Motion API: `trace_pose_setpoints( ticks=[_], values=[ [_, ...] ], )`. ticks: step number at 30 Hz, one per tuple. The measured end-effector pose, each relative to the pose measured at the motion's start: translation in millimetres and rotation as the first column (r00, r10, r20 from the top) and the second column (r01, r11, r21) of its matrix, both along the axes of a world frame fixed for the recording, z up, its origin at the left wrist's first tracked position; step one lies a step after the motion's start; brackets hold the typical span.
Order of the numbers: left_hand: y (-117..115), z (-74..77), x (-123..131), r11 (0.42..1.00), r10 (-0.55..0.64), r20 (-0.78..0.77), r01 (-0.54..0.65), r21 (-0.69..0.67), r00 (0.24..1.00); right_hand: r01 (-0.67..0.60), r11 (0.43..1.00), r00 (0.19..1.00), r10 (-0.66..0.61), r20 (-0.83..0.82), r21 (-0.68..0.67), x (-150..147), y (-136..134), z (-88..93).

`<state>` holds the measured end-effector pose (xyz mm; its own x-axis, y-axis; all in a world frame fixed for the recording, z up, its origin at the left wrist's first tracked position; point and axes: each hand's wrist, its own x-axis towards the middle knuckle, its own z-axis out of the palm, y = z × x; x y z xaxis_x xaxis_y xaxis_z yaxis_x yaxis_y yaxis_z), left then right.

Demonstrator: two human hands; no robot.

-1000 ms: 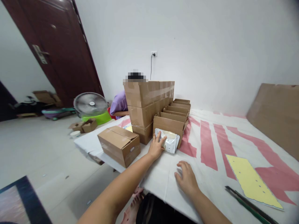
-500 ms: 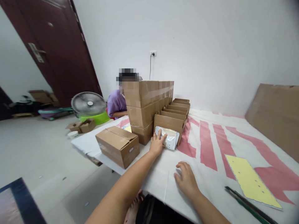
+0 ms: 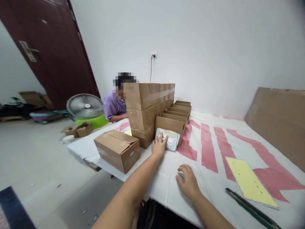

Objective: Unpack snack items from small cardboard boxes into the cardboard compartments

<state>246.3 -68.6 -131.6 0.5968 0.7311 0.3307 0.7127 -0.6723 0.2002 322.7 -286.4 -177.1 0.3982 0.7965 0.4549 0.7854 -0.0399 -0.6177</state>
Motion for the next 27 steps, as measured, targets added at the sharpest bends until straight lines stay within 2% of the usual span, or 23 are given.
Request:
trace_pose_setpoints(
  ticks=[5,8,12,14,17,20,22,23,25,27],
  values=[
    [-11,13.6,-6,1.0,-0.004,-0.045,0.003,-0.031,0.999,-0.015,1.0,1.0,0.015,-0.021,0.014,1,-1,2.4],
    [-27,28.5,-17,0.998,-0.062,-0.056,0.06,-0.028,0.996,-0.027,1.0,0.999,0.028,-0.031,0.007,1,-1,3.8],
    [-49,61.4,-49,0.98,-0.197,-0.055,0.198,0.016,0.979,-0.034,0.999,0.999,0.034,-0.025,-0.002,2,-2,3.2],
    [-50,83.5,-74,0.983,-0.175,-0.047,0.177,0.042,0.983,-0.031,1.0,0.999,0.031,-0.018,-0.004,2,-2,2.1],
    [-27,118.2,-119,0.996,-0.017,-0.031,0.02,0.084,0.999,-0.032,0.999,0.999,0.032,-0.003,-0.005,2,-1,0.4],
    [15,141.9,-167,0.969,0.226,-0.01,-0.224,0.103,0.974,-0.038,0.999,0.999,0.038,0.014,-0.014,3,0,0.1],
    [44,145.4,-196,0.922,0.378,-0.019,-0.375,0.102,0.926,-0.043,0.999,0.999,0.043,0.023,-0.024,3,0,0.9],
    [56,143.4,-208,0.893,0.45,-0.111,-0.446,0.061,0.886,-0.044,0.999,0.999,0.045,0.027,-0.029,2,0,1.6],
    [73,134.8,-225,0.888,0.45,-0.185,-0.46,-0.01,0.873,-0.044,0.998,0.999,0.045,0.03,-0.033,1,0,3.2],
    [83,124.8,-231,0.887,0.434,-0.232,-0.457,-0.058,0.871,-0.042,0.999,0.999,0.043,0.031,-0.032,0,-1,4.9]
  ],
)
